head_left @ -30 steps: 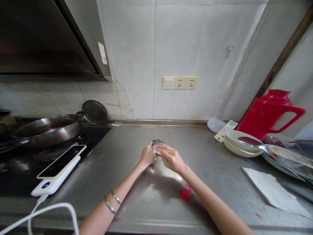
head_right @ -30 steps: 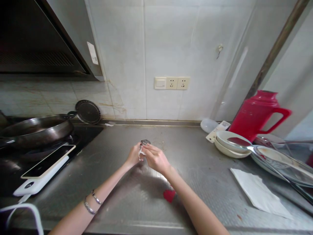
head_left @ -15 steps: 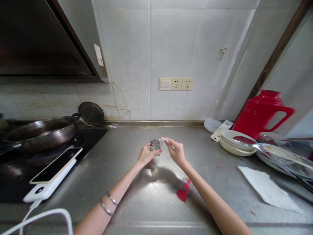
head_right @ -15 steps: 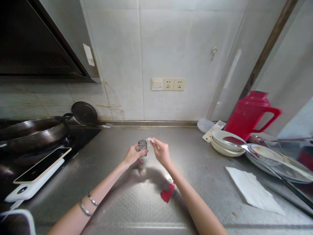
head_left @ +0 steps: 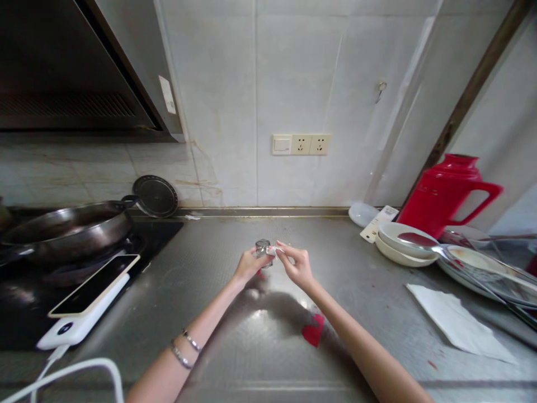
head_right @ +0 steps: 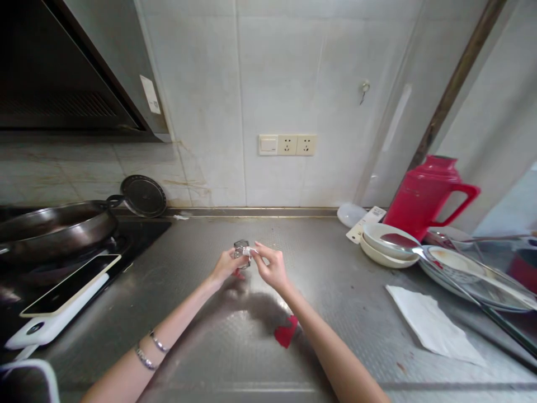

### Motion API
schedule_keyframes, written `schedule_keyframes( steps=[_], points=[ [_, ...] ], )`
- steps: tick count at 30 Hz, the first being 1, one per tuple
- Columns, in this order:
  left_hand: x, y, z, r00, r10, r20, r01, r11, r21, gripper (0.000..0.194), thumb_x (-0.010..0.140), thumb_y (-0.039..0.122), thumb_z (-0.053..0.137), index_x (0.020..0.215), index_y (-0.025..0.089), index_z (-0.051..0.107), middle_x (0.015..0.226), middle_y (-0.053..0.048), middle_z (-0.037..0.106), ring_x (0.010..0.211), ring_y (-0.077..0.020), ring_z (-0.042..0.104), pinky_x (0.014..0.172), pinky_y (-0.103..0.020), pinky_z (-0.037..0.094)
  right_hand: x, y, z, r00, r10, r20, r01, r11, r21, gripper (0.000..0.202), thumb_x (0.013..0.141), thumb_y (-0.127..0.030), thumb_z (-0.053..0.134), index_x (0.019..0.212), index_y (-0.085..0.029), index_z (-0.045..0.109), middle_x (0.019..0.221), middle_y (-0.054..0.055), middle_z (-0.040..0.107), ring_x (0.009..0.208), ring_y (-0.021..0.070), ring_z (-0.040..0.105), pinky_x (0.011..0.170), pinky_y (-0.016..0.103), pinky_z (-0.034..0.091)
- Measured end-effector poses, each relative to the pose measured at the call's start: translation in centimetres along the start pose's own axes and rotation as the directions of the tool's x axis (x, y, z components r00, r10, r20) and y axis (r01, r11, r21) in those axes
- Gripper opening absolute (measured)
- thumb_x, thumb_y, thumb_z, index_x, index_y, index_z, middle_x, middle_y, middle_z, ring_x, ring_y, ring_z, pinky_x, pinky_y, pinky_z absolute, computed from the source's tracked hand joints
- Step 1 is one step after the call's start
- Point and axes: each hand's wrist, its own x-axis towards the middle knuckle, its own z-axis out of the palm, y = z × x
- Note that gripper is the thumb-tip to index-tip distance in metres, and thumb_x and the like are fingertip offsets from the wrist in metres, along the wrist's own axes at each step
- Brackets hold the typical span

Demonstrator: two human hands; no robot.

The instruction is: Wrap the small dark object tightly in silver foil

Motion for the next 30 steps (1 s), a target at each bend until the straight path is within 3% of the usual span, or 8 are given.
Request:
schedule_keyframes(
  steps=[3,6,10,15,20,23,26,30],
  points=[
    [-0.1,0.0,0.1,0.999,-0.006,0.044,0.006,1.0,0.005,0.055,0.059,0.046,0.077,0.099,0.012,0.062,0.063,0.002,0.059,0.04,-0.0054,0.046,0.041,-0.021,0.047,0.3,0.7,-0.3,0.977,0.179,-0.113,-0.178,0.984,0.017,0.03,0.09,-0.038,0.049,0.085,-0.02,0.073,0.078,0.004,0.073,0.082,0.0248,0.07,0.072,0.034,0.056],
    [-0.2,0.1,0.2,0.995,-0.006,0.097,0.006,1.0,-0.002,0.053,0.058,0.047,0.077,0.095,0.012,0.061,0.062,0.003,0.057,0.04,-0.0047,0.045,0.042,-0.022,0.048,0.8,1.5,-0.5,0.947,0.278,-0.158,-0.275,0.961,0.043,0.035,0.091,-0.043,0.046,0.092,-0.018,0.071,0.078,0.004,0.072,0.081,0.0221,0.068,0.073,0.032,0.055],
    [-0.4,0.5,0.1,0.987,-0.064,0.147,0.068,0.997,-0.022,0.057,0.059,0.055,0.074,0.093,0.012,0.06,0.057,0.003,0.055,0.038,-0.0053,0.044,0.042,-0.024,0.051,1.0,1.9,-0.5,0.947,0.304,0.099,-0.317,0.936,0.156,0.037,0.092,-0.043,0.042,0.106,-0.018,0.067,0.104,0.007,0.07,0.104,0.0231,0.062,0.091,0.038,0.049],
    [-0.5,0.7,-0.4,0.975,-0.149,0.162,0.154,0.988,-0.019,0.058,0.063,0.064,0.067,0.086,0.012,0.06,0.055,0.001,0.056,0.038,-0.0067,0.046,0.044,-0.026,0.052,0.3,1.8,-0.2,0.837,0.254,0.484,-0.459,0.808,0.37,0.059,0.08,-0.034,0.064,0.135,-0.026,0.043,0.138,0.008,0.047,0.128,0.0253,0.043,0.1,0.043,0.042],
    [-0.3,0.2,-0.6,0.969,-0.172,0.179,0.176,0.984,-0.005,0.063,0.063,0.068,0.065,0.091,0.012,0.06,0.053,0.002,0.055,0.038,-0.008,0.047,0.046,-0.028,0.051,-0.5,2.2,0.9,0.85,0.32,0.418,-0.452,0.851,0.268,0.08,0.064,-0.027,0.076,0.136,-0.025,0.04,0.142,0.011,0.039,0.124,0.0266,0.045,0.096,0.041,0.046],
    [0.1,-0.2,-1.0,0.951,-0.124,0.282,0.126,0.992,0.011,0.074,0.062,0.069,0.064,0.111,0.014,0.054,0.059,0.0,0.059,0.043,-0.011,0.053,0.049,-0.028,0.051,-0.4,2.2,1.0,0.873,0.336,0.354,-0.433,0.868,0.245,0.075,0.063,-0.025,0.076,0.131,-0.023,0.046,0.136,0.011,0.046,0.119,0.0261,0.049,0.091,0.039,0.049],
    [0.7,-0.7,-1.7,0.918,-0.022,0.397,-0.002,0.998,0.062,0.1,0.057,0.061,0.074,0.136,0.017,0.031,0.073,-0.004,0.064,0.055,-0.0151,0.061,0.057,-0.03,0.052,0.1,1.9,0.6,0.856,0.394,0.334,-0.493,0.818,0.296,0.07,0.064,-0.026,0.075,0.128,-0.021,0.048,0.127,0.011,0.055,0.109,0.0243,0.057,0.084,0.038,0.053],
    [1.3,-1.7,-2.1,0.948,0.217,0.233,-0.265,0.943,0.2,0.131,0.045,0.038,0.088,0.146,0.022,0.005,0.115,-0.016,0.059,0.091,-0.0231,0.063,0.084,-0.042,0.049,0.6,1.6,0.5,0.8,0.5,0.331,-0.595,0.729,0.338,0.069,0.062,-0.026,0.076,0.126,-0.019,0.05,0.108,0.008,0.065,0.093,0.022,0.064,0.076,0.036,0.056]
  ],
)
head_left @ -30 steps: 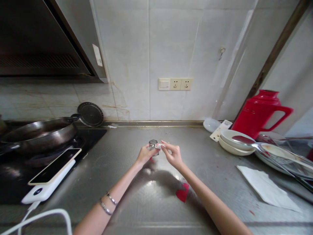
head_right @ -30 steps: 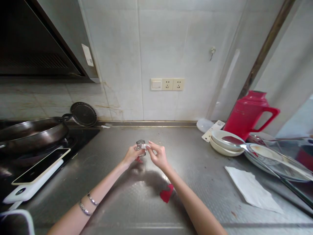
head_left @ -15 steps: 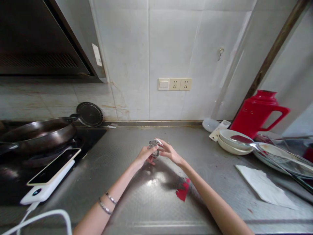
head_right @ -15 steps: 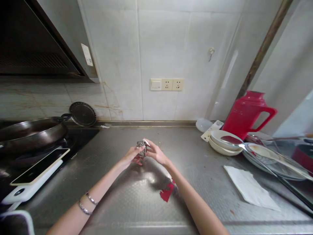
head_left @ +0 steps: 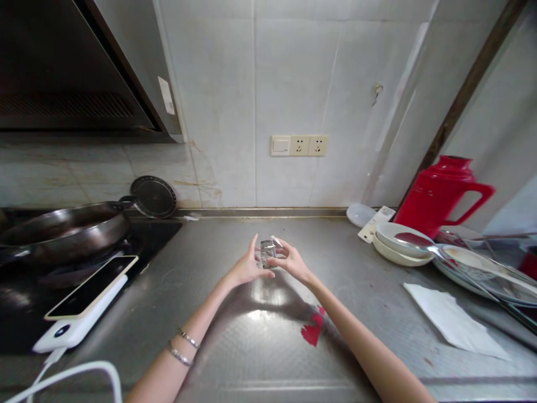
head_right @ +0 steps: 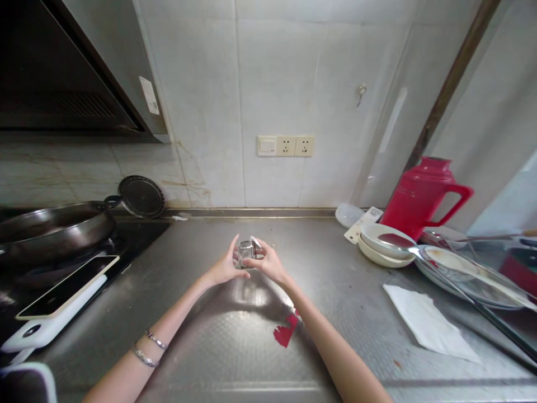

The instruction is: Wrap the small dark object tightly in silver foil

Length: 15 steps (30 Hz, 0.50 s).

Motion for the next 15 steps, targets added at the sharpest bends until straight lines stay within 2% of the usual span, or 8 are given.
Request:
schedule_keyframes(
  steps=[1,3,5,8,11,13,15],
  points=[
    [0.0,-0.3,0.2,0.998,0.047,-0.036,-0.045,0.998,0.037,0.134,0.044,0.034,0.089,0.146,0.022,0.003,0.124,-0.018,0.053,0.1,-0.0256,0.06,0.089,-0.044,0.047,0.0,0.0,0.1,1.0,0.005,0.0,-0.005,1.0,0.011,0.067,0.062,-0.026,0.076,0.125,-0.019,0.051,0.106,0.008,0.066,0.091,0.0215,0.064,0.076,0.036,0.055],
    [0.0,-0.6,0.7,0.992,0.118,-0.039,-0.116,0.991,0.062,0.133,0.046,0.031,0.088,0.146,0.023,0.001,0.132,-0.02,0.047,0.114,-0.0288,0.053,0.097,-0.047,0.041,0.1,0.2,0.3,1.0,-0.004,0.009,0.004,1.0,0.021,0.063,0.063,-0.027,0.076,0.121,-0.018,0.055,0.104,0.007,0.067,0.09,0.0209,0.065,0.077,0.036,0.055],
    [-0.1,-0.9,1.3,0.987,0.153,-0.041,-0.15,0.986,0.07,0.128,0.049,0.029,0.087,0.145,0.022,0.003,0.13,-0.018,0.05,0.119,-0.0291,0.05,0.101,-0.048,0.037,0.0,0.4,0.5,0.999,-0.027,0.019,0.027,1.0,0.01,0.06,0.062,-0.029,0.076,0.118,-0.019,0.057,0.104,0.006,0.067,0.09,0.0203,0.064,0.08,0.036,0.053],
    [-0.3,-0.8,1.9,0.981,0.158,-0.116,-0.145,0.982,0.117,0.114,0.053,0.029,0.084,0.142,0.02,0.013,0.125,-0.015,0.055,0.114,-0.0275,0.054,0.1,-0.046,0.04,-0.2,0.4,0.6,0.998,-0.051,0.036,0.051,0.999,0.017,0.06,0.062,-0.032,0.078,0.117,-0.02,0.059,0.106,0.006,0.067,0.092,0.0197,0.064,0.085,0.035,0.051],
    [-0.5,-0.5,2.1,0.975,0.142,-0.173,-0.117,0.982,0.146,0.101,0.056,0.028,0.082,0.137,0.02,0.022,0.121,-0.013,0.058,0.105,-0.0251,0.06,0.093,-0.042,0.045,-0.1,0.4,0.2,0.998,-0.002,0.067,-0.004,0.997,0.082,0.05,0.072,-0.045,0.069,0.116,-0.022,0.06,0.107,0.006,0.067,0.095,0.0204,0.063,0.08,0.034,0.053],
    [-0.6,-0.2,2.2,0.975,0.124,-0.182,-0.1,0.985,0.139,0.097,0.055,0.028,0.082,0.135,0.02,0.025,0.118,-0.011,0.06,0.101,-0.0241,0.061,0.091,-0.04,0.046,0.2,0.7,-0.3,0.998,0.048,0.031,-0.05,0.998,0.044,0.046,0.078,-0.054,0.058,0.109,-0.021,0.064,0.101,0.006,0.067,0.093,0.0212,0.063,0.072,0.032,0.054],
    [-0.7,-0.1,2.2,0.979,0.11,-0.17,-0.089,0.988,0.125,0.097,0.055,0.029,0.082,0.134,0.02,0.027,0.116,-0.012,0.06,0.101,-0.0241,0.061,0.091,-0.04,0.047,0.7,1.2,-0.7,0.997,0.044,-0.057,-0.047,0.996,-0.069,0.048,0.077,-0.06,0.055,0.096,-0.018,0.068,0.089,0.005,0.068,0.085,0.0214,0.062,0.065,0.029,0.052]
  ],
)
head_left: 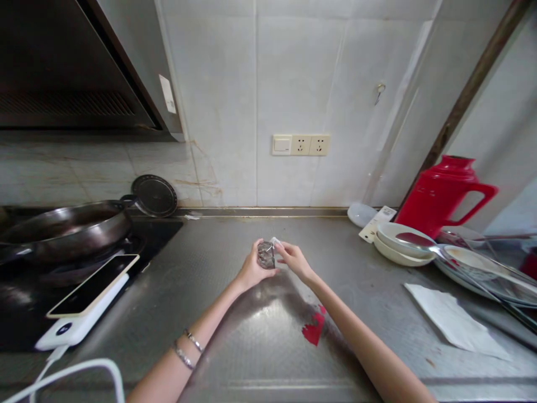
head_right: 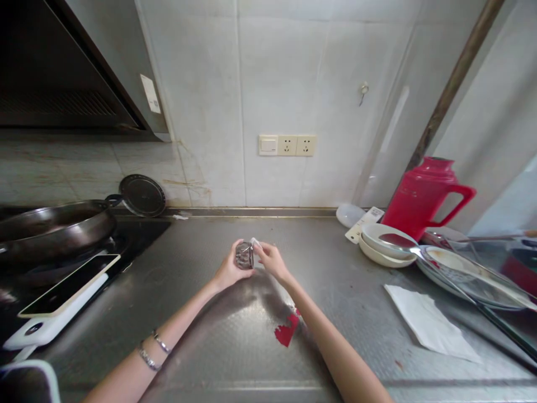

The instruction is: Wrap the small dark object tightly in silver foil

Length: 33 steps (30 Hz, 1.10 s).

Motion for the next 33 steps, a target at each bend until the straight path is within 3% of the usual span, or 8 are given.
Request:
schedule_keyframes(
  steps=[3,6,11,17,25,27,31,33],
  points=[
    [-0.2,0.0,0.2,0.999,-0.008,0.033,0.008,1.0,-0.012,0.1,0.053,0.029,0.083,0.135,0.019,0.027,0.119,-0.013,0.059,0.104,-0.0252,0.06,0.093,-0.04,0.045,0.5,0.7,-0.3,0.983,-0.119,-0.14,0.098,0.984,-0.149,0.049,0.079,-0.06,0.052,0.076,-0.014,0.067,0.071,0.003,0.063,0.072,0.0183,0.058,0.062,0.027,0.047],
    [-0.4,0.1,0.5,0.998,0.0,0.067,0.001,1.0,-0.016,0.101,0.052,0.027,0.084,0.136,0.019,0.028,0.12,-0.013,0.059,0.106,-0.0256,0.059,0.095,-0.04,0.044,0.2,0.6,0.0,0.959,-0.231,-0.162,0.191,0.955,-0.229,0.047,0.085,-0.055,0.045,0.073,-0.014,0.065,0.068,0.002,0.061,0.068,0.0162,0.055,0.063,0.026,0.044],
    [-0.4,0.1,0.7,0.997,-0.016,0.08,0.018,1.0,-0.023,0.099,0.051,0.024,0.083,0.134,0.019,0.031,0.115,-0.01,0.061,0.102,-0.0238,0.06,0.091,-0.038,0.046,-1.3,-0.5,0.9,0.953,-0.299,-0.054,0.26,0.895,-0.364,0.044,0.091,-0.046,0.039,0.082,-0.014,0.068,0.073,0.004,0.067,0.071,0.018,0.06,0.067,0.027,0.047],
    [-0.3,0.2,0.9,0.997,0.025,0.067,-0.023,0.999,-0.023,0.084,0.053,0.027,0.081,0.126,0.018,0.04,0.113,-0.009,0.064,0.099,-0.0238,0.062,0.086,-0.036,0.049,-2.1,-0.9,1.1,0.867,-0.485,0.115,0.486,0.772,-0.409,0.035,0.093,-0.035,0.039,0.113,-0.021,0.064,0.118,0.009,0.065,0.114,0.0219,0.057,0.1,0.038,0.044],
    [0.0,0.6,0.6,0.999,-0.004,0.041,0.004,1.0,0.005,0.079,0.055,0.025,0.079,0.124,0.02,0.039,0.11,-0.009,0.065,0.095,-0.0228,0.064,0.085,-0.035,0.05,-2.7,-1.1,0.9,0.777,-0.574,0.258,0.626,0.667,-0.403,0.031,0.091,-0.029,0.043,0.116,-0.024,0.062,0.121,0.006,0.063,0.12,0.0232,0.053,0.104,0.045,0.04],
    [-0.1,0.8,0.5,0.997,0.016,0.07,-0.017,1.0,0.004,0.082,0.055,0.024,0.079,0.125,0.02,0.038,0.114,-0.01,0.062,0.098,-0.0233,0.062,0.086,-0.035,0.049,-2.6,-1.3,0.8,0.808,-0.57,0.149,0.573,0.703,-0.421,0.031,0.092,-0.031,0.041,0.112,-0.023,0.063,0.115,0.007,0.066,0.113,0.0235,0.057,0.099,0.042,0.044],
    [-0.6,1.3,0.6,0.996,0.028,0.091,-0.035,0.996,0.082,0.09,0.05,0.022,0.082,0.129,0.021,0.038,0.121,-0.01,0.058,0.106,-0.0262,0.058,0.093,-0.039,0.044,-1.9,-1.6,0.3,0.864,-0.441,-0.241,0.295,0.833,-0.468,0.041,0.094,-0.04,0.034,0.099,-0.019,0.068,0.085,0.006,0.07,0.076,0.0215,0.065,0.071,0.033,0.051],
    [-0.9,1.4,0.7,0.996,0.036,0.087,-0.046,0.992,0.115,0.094,0.048,0.021,0.083,0.131,0.022,0.038,0.126,-0.01,0.054,0.112,-0.0274,0.054,0.097,-0.04,0.041,-1.6,-1.4,0.1,0.872,-0.403,-0.277,0.237,0.843,-0.483,0.044,0.093,-0.044,0.035,0.087,-0.017,0.069,0.07,0.005,0.067,0.063,0.0193,0.061,0.062,0.03,0.048]
  ],
)
